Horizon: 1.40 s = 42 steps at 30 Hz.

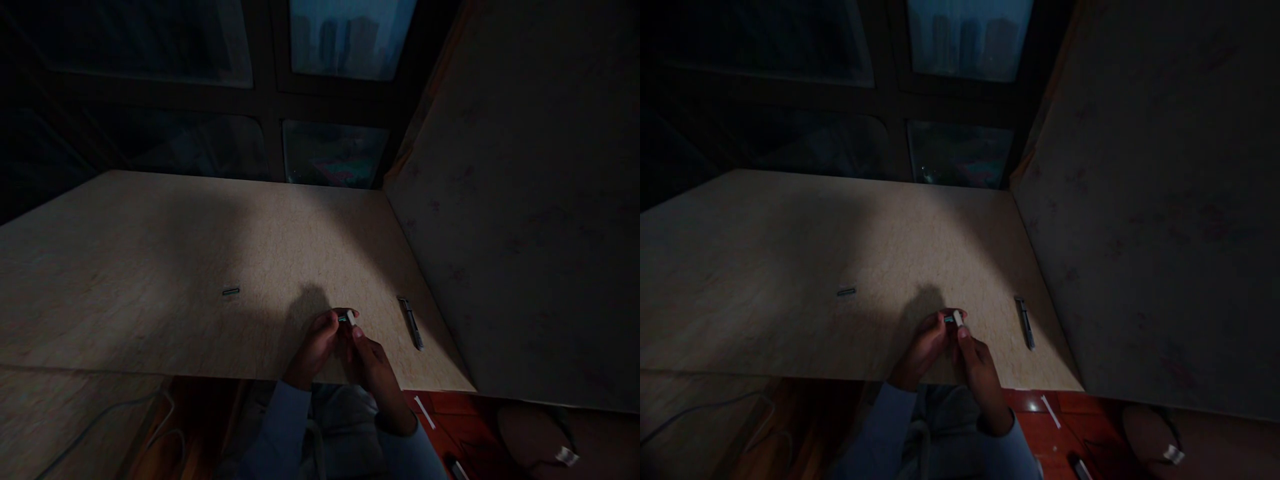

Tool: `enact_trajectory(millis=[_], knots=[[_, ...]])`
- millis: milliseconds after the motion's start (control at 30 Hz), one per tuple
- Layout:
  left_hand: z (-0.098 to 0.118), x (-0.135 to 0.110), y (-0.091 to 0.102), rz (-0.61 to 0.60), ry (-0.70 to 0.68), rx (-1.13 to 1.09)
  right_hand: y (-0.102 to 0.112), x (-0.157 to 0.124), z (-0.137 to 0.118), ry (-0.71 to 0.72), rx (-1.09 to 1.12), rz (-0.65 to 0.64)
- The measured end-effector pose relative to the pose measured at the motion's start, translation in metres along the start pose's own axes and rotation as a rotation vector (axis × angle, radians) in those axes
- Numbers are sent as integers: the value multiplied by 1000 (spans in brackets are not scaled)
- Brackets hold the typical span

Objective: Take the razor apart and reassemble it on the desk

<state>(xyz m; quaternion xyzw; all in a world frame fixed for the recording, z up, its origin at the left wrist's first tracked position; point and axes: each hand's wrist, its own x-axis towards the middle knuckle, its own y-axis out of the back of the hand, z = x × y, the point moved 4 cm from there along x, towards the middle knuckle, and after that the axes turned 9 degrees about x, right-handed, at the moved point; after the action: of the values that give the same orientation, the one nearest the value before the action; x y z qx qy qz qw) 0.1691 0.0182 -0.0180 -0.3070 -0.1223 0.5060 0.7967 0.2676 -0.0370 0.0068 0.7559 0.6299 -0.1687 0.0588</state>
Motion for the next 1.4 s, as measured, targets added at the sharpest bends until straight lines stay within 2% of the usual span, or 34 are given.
enact_trajectory(millis=[233, 533, 933, 1267, 1400], knots=[[4, -1, -2, 25, 33, 2, 0, -5, -4, 38, -30, -13], [0, 0, 2, 26, 43, -6, -10, -9, -5, 25, 2, -97], [1, 0, 0, -3, 29, -39, 2, -1, -1, 28, -49, -20], [0, 2, -1, -31, 6, -74, 12, 2, -8, 106, -134, 9], [-3, 4, 2, -6, -3, -89, 16, 2, -9, 121, -187, 50]])
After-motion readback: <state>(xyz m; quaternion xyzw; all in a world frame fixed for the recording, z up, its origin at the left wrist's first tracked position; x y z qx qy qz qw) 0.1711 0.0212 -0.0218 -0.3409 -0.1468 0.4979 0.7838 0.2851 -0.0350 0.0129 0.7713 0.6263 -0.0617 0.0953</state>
